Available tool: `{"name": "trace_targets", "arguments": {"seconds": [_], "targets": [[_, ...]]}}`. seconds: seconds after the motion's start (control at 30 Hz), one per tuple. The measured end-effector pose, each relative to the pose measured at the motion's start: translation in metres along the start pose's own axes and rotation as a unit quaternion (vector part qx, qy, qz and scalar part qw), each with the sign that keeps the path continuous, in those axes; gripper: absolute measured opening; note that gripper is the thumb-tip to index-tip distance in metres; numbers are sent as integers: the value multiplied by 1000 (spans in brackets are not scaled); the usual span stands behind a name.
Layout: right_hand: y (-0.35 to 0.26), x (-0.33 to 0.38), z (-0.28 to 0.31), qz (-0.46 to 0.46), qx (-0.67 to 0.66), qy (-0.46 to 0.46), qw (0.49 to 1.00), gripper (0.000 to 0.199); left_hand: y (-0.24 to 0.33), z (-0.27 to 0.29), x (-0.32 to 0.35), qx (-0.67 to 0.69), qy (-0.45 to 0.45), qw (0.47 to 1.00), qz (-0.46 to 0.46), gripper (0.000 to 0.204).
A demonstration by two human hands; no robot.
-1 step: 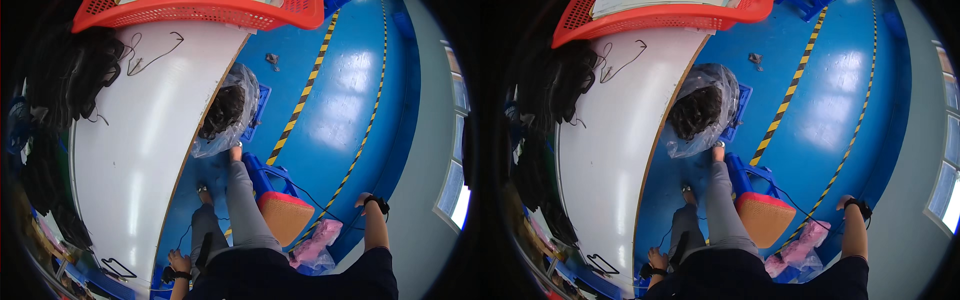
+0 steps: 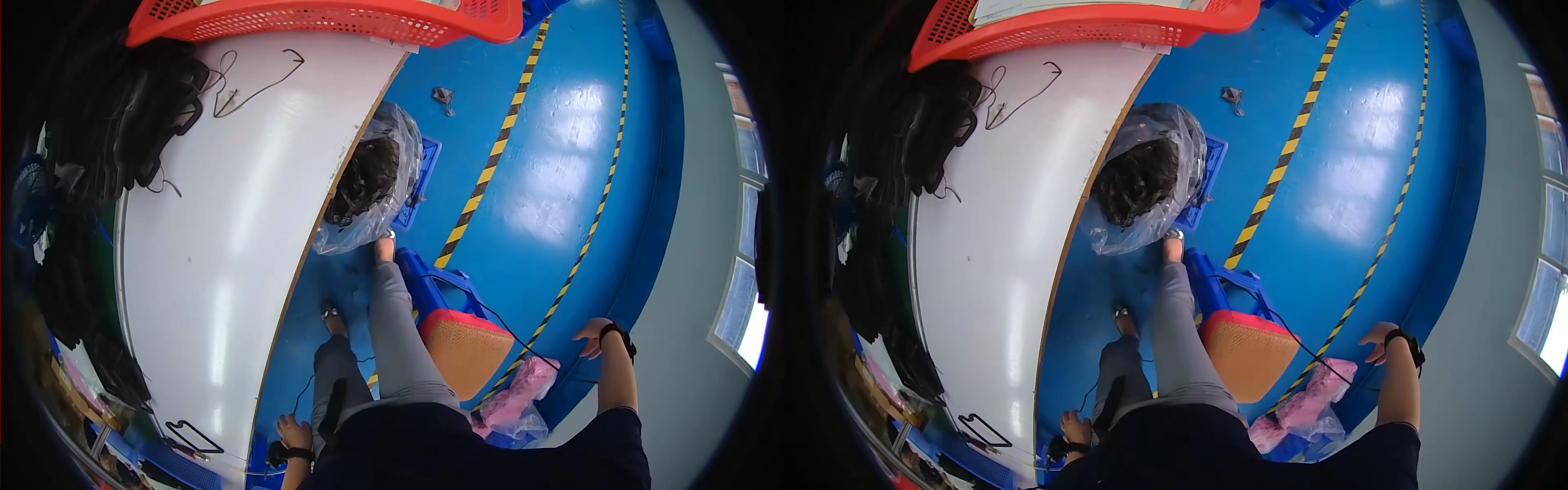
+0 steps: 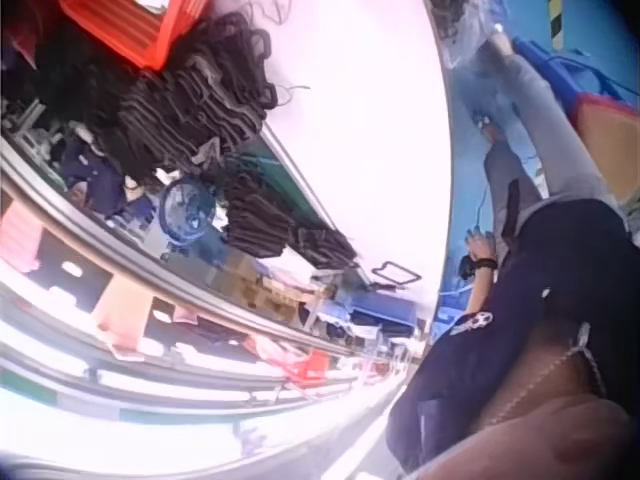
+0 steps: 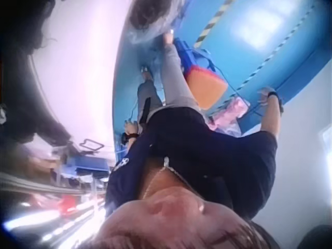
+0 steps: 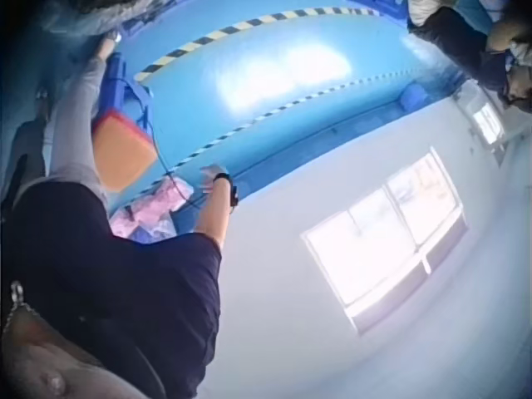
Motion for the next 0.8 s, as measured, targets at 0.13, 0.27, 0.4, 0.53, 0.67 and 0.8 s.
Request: {"name": "trace_targets", "arguments": {"seconds": [0.13,0.27,0.4,0.53,0.67,0.8], "targets": [[1,54,-130,12,-234,-125,964,61,-99,-63,37,-13,-107,992,66,43],[-55,131,-272,216,-333,-322,859,48,-179,-113,70,32,-189,976,105,46],[-65,192,-359,430,-311,-298,793,42,-225,-121,98,167,-156,966,124,45],[16,112,-446,356,76,-116,924,47,-256,-98,117,313,-103,933,144,45],[236,-12,-536,-55,219,-20,974,48,-278,-62,123,409,-62,898,151,44],[394,-46,-556,-250,86,46,963,44,-284,-30,119,450,-39,881,141,44]]}}
Point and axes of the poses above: each hand's wrist, its own x-axis away from the middle knuckle, its own z-axis out of the back of the hand, y = z × x, the point moved 6 cm from there along -x, towards the middle knuckle, and after that the axes turned 11 degrees about -z, right-handed, at the moved point
